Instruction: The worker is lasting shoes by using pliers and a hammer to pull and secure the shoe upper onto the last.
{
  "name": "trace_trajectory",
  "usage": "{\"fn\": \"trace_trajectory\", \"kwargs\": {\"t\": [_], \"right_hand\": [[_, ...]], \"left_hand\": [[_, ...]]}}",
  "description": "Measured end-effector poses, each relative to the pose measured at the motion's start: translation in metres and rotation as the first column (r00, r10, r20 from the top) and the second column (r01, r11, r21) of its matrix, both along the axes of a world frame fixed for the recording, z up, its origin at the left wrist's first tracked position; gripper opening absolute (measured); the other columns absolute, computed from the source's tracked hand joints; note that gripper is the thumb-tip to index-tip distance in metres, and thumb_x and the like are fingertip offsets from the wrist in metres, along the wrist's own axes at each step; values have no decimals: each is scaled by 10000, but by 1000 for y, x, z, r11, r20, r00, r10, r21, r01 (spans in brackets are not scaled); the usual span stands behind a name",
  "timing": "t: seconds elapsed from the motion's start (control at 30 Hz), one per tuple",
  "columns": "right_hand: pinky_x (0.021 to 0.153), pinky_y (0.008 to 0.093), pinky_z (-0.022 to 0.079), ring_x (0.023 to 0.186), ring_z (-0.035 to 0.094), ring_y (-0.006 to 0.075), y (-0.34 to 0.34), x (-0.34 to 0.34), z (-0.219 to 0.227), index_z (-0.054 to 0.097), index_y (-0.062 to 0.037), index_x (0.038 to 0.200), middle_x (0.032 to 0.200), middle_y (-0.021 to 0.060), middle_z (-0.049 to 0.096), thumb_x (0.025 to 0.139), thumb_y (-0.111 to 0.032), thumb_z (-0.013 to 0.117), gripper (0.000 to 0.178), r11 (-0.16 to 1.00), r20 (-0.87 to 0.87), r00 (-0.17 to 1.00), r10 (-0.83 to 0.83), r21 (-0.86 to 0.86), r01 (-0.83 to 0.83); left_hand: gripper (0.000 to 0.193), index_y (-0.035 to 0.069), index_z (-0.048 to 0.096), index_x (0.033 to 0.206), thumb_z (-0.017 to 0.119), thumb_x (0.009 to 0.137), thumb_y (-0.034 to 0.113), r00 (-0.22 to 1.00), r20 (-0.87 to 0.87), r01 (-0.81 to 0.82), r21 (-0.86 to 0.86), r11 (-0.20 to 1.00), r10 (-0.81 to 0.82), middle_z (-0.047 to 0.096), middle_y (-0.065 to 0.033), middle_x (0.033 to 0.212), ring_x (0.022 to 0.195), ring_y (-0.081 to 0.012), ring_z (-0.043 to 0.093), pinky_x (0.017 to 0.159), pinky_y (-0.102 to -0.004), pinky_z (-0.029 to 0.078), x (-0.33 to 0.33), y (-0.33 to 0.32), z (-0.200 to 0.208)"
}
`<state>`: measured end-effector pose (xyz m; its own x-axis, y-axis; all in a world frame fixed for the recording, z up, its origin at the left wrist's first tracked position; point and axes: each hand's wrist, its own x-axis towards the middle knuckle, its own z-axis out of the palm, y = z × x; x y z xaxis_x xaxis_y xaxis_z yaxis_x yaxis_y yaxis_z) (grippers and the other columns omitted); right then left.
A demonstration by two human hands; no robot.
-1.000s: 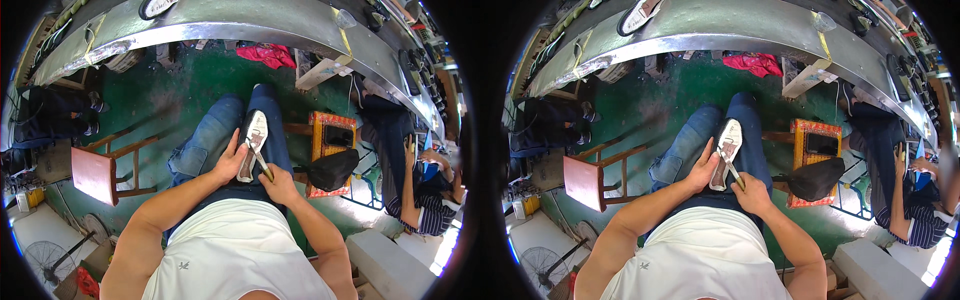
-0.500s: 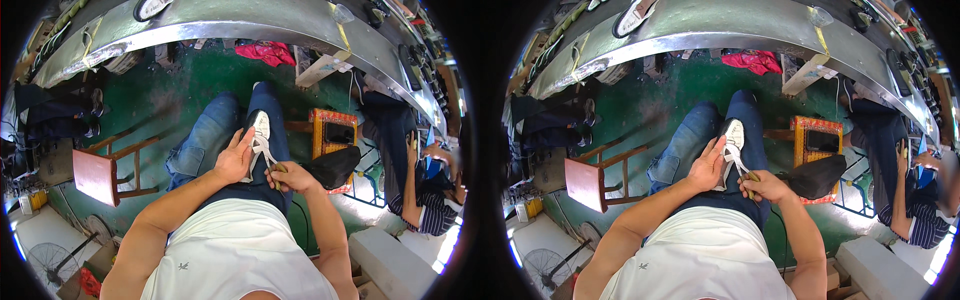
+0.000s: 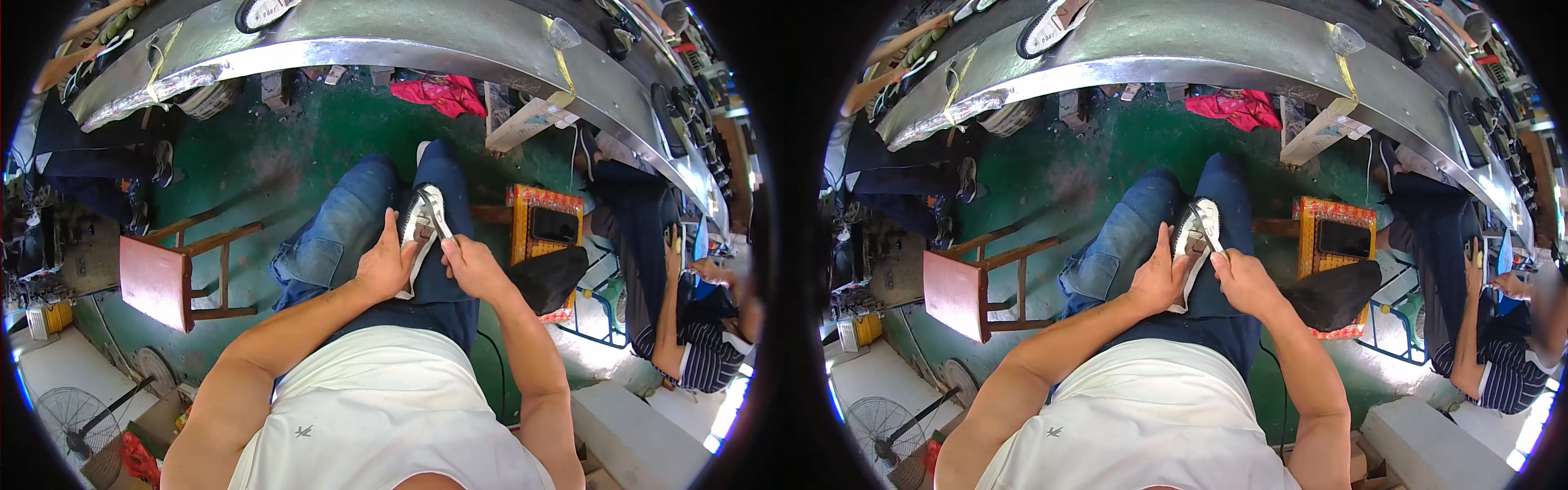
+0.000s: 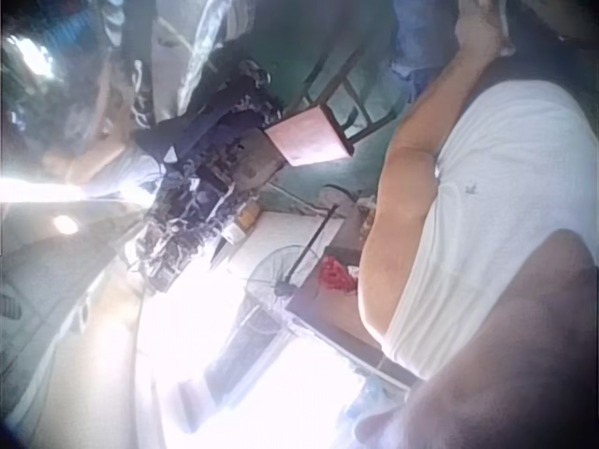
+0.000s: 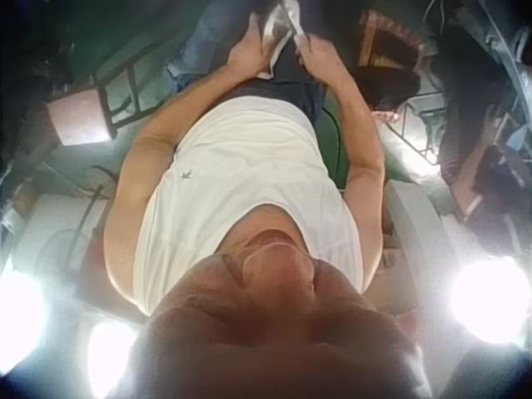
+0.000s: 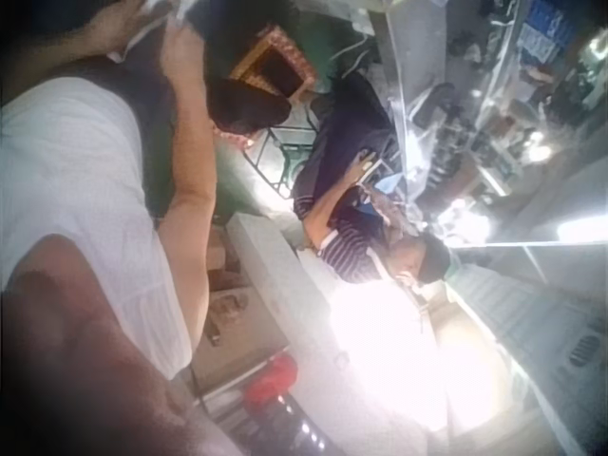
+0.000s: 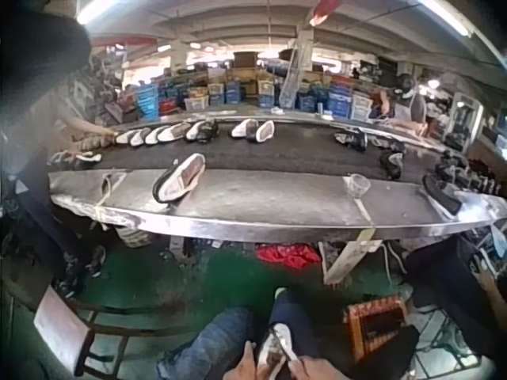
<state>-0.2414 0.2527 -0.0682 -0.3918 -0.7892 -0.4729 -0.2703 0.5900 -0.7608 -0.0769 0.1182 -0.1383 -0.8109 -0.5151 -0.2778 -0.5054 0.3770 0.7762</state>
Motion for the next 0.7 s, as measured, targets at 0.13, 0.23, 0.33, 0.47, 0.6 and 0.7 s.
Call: {"fn": "trace_trajectory", "kwargs": {"t": [0.13, 0.23, 0.33, 0.47, 0.6, 0.7], "right_hand": [[741, 496, 517, 818, 664, 431, 20, 17, -11, 592, 15, 991, 837, 228, 669, 1076, -378, 449, 427, 984, -230, 967, 107, -115, -136], [763, 527, 509, 877, 654, 461, 32, 15, -9, 580, 13, 1052, 905, 259, 666, 1054, -345, 509, 365, 976, -324, 925, 197, -21, -216], [776, 532, 509, 898, 652, 464, 37, 21, 4, 586, 7, 1067, 939, 258, 663, 1045, -335, 524, 348, 982, -231, 954, 191, 36, -187], [776, 536, 505, 922, 647, 467, 38, 38, -6, 607, 5, 1061, 972, 248, 672, 1051, -355, 498, 377, 977, -278, 953, 124, -135, -167], [751, 435, 530, 805, 675, 371, 48, 28, -12, 609, 16, 1023, 867, 180, 678, 1067, -313, 483, 355, 991, -93, 995, 40, -122, -51], [711, 341, 530, 730, 667, 207, 63, 29, -38, 610, 18, 999, 770, 107, 662, 1098, -328, 431, 402, 960, 126, 976, -180, -196, 202]], "left_hand": [[910, -80, -30, 1581, 560, 1011, 312, 989, 118, 74, 96, 993, -85, 244, -368, 1593, 1365, -488, 470, 1127, -454, 404, 0, -7, 7], [968, -26, -125, 1594, 576, 1010, 298, 971, -100, 240, 421, 874, -219, 242, -351, 1605, 1466, -428, 370, 1187, -400, 324, 23, -22, 3], [1046, 92, -237, 1597, 608, 1009, 282, 958, -17, 249, 551, 797, -288, 274, -300, 1612, 1477, -336, 354, 1186, -344, 292, 32, -27, 22], [1050, 68, -184, 1611, 645, 982, 209, 969, -78, 246, 429, 869, -236, 302, -295, 1601, 1473, -327, 360, 1187, -348, 297, 31, -19, 13], [864, 29, 72, 1635, 637, 996, 163, 985, -174, 123, 656, 744, -10, 382, -202, 1588, 1443, -276, 411, 1183, -352, 322, 34, -39, 25], [741, 3, 232, 1613, 640, 1002, 101, 934, -205, 46, 881, 471, 292, 422, -88, 1577, 1399, -172, 438, 1163, -327, 345, 32, -68, 55]]}}
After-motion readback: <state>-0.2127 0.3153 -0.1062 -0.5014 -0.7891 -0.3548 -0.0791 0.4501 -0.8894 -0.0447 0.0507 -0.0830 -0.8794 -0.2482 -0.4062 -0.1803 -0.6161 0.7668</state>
